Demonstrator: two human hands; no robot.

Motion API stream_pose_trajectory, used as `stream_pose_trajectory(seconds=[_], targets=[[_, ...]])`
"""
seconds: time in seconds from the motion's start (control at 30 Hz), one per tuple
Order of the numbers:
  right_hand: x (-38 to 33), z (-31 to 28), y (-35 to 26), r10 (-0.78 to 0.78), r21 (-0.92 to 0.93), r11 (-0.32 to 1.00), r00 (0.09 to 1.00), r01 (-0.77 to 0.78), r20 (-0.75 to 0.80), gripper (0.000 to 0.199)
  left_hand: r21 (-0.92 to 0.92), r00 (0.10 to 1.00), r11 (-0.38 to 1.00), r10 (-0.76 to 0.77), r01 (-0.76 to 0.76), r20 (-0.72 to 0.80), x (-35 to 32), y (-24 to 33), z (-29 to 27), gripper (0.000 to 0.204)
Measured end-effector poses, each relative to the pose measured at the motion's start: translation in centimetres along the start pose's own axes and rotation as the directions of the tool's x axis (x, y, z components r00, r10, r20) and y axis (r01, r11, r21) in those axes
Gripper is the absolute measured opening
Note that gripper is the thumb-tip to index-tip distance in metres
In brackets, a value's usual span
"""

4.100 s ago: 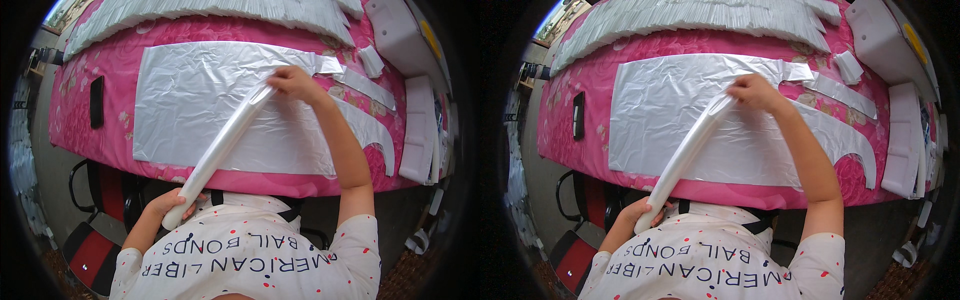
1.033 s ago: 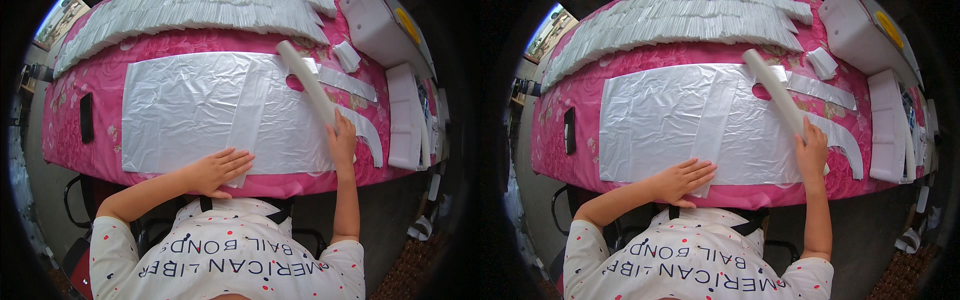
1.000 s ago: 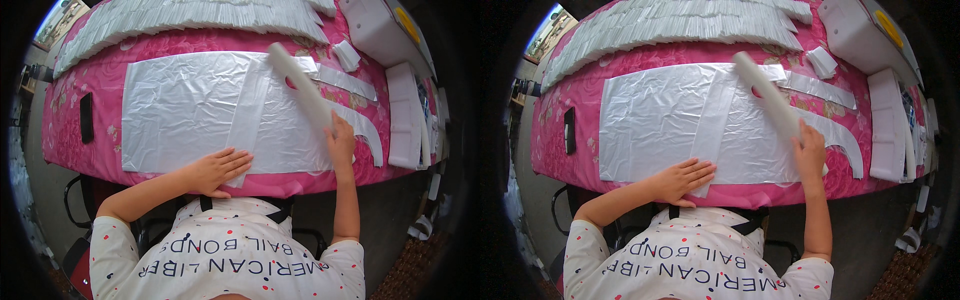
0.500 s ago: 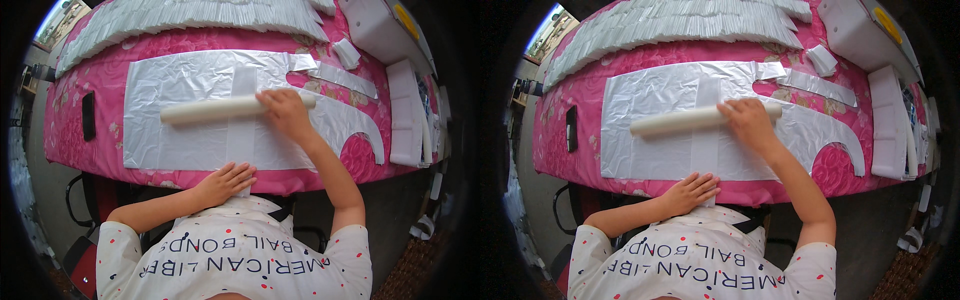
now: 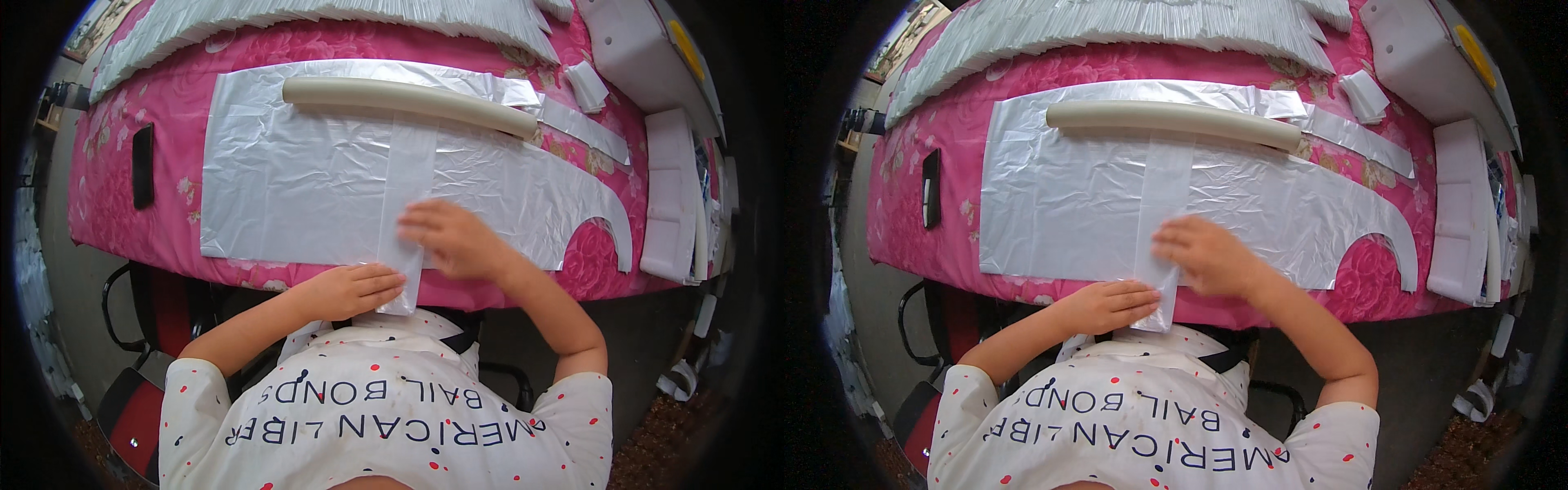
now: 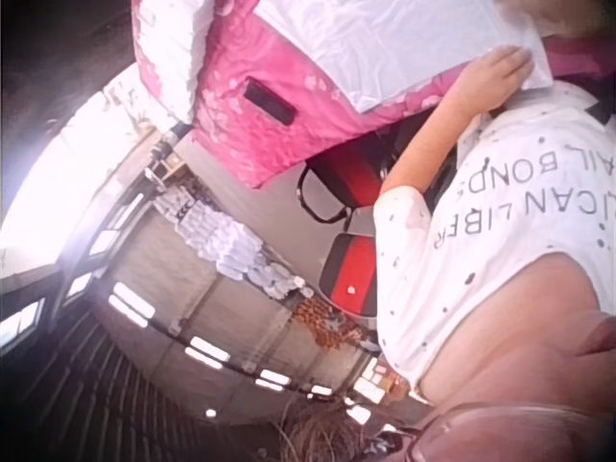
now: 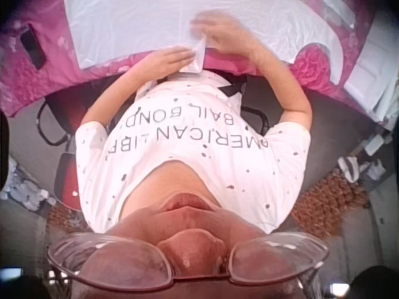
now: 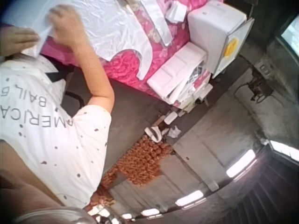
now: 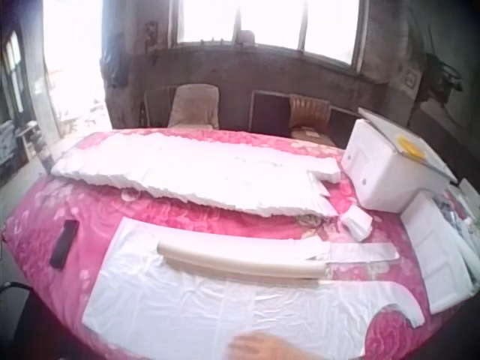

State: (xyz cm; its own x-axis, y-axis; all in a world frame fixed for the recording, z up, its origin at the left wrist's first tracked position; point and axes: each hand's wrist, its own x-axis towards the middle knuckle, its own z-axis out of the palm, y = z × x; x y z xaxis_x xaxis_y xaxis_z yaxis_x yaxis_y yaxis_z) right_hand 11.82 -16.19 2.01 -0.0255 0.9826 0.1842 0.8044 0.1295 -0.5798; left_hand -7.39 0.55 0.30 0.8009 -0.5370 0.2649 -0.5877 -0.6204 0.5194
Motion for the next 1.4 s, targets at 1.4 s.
stream_pose_trajectory(seconds=[1.4], targets=[[2.3,-0.1,0.6,0.291,-0.231,0.855,0.799,-0.464,-0.527,0.035,0.302,0.862,0.808,-0.464,0.506,-0.204,6.3,-4.1,-0.7,0.059]])
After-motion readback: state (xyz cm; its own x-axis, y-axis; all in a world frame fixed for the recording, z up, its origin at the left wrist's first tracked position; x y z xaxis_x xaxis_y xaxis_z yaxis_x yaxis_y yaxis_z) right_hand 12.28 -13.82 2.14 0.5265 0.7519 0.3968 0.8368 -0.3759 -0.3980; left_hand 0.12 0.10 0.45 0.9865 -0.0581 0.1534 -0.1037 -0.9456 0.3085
